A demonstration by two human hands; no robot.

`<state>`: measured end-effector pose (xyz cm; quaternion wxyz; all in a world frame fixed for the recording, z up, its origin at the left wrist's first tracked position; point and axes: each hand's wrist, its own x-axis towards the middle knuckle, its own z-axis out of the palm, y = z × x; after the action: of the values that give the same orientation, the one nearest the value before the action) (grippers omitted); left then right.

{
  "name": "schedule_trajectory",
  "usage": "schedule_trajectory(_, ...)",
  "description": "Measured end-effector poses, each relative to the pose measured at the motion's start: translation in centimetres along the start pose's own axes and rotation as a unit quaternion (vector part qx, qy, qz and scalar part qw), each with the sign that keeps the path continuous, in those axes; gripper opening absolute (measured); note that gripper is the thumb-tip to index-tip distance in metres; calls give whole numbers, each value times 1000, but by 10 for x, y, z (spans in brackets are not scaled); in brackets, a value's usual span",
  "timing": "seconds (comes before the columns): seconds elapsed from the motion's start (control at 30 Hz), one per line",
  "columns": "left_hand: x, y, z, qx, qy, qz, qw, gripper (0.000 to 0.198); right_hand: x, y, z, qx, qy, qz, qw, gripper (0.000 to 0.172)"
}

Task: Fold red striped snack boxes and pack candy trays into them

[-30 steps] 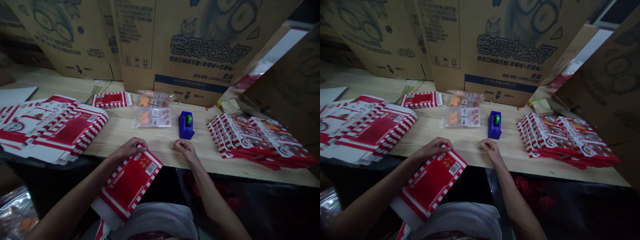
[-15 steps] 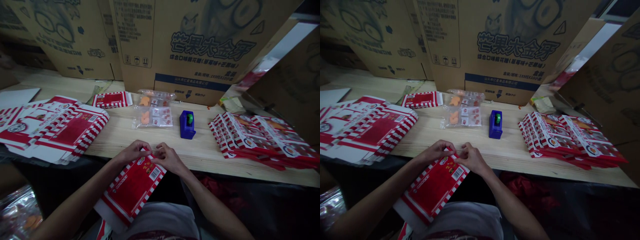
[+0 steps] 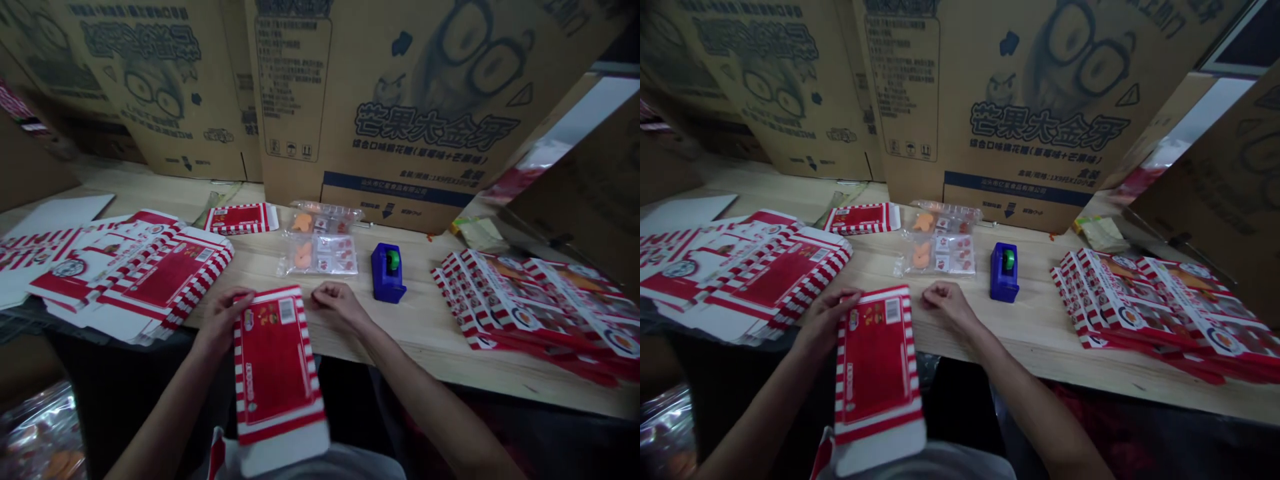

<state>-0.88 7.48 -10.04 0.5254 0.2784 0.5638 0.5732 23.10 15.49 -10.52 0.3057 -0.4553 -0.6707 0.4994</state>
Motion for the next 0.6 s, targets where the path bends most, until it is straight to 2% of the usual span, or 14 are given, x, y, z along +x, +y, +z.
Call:
schedule_trajectory(0.07,0,-12,-21,-20,102,12,995,39,40,-6,-7,-135,63,-47,988,14)
schedule_trajectory(0.1,0,-18,-30,5,127,32,991,39,61,-10,-11,-171,85,-56,980,11)
schedule_trajectory(0.17,-3,-29,-44,134,145,103,975,39,98,-18,-16,-231,115,-66,964,16)
schedule_trajectory(0.2,-4,-33,-49,222,144,150,953,40,114,-22,-18,-266,125,-69,953,20)
schedule_trajectory(0.27,-5,-39,-54,390,124,251,877,47,141,-28,-20,-328,126,-64,934,26)
schedule_trajectory(0.33,-4,-40,-50,505,56,333,794,70,160,-32,-21,-380,108,-48,917,23)
schedule_trajectory(0.37,-4,-37,-46,547,-1,356,758,86,166,-34,-22,-401,95,-39,911,20)
schedule_trajectory(0.43,-1,-29,-31,612,-143,359,690,116,174,-36,-24,-433,61,-29,899,15)
schedule_trajectory(0.47,2,-23,-22,637,-207,347,657,125,175,-38,-26,-446,44,-31,893,14)
schedule_trajectory(0.53,8,-11,-3,669,-305,313,601,130,169,-44,-30,-468,18,-47,882,15)
schedule_trajectory(0.6,15,-3,13,677,-362,294,569,129,154,-54,-33,-486,6,-69,871,18)
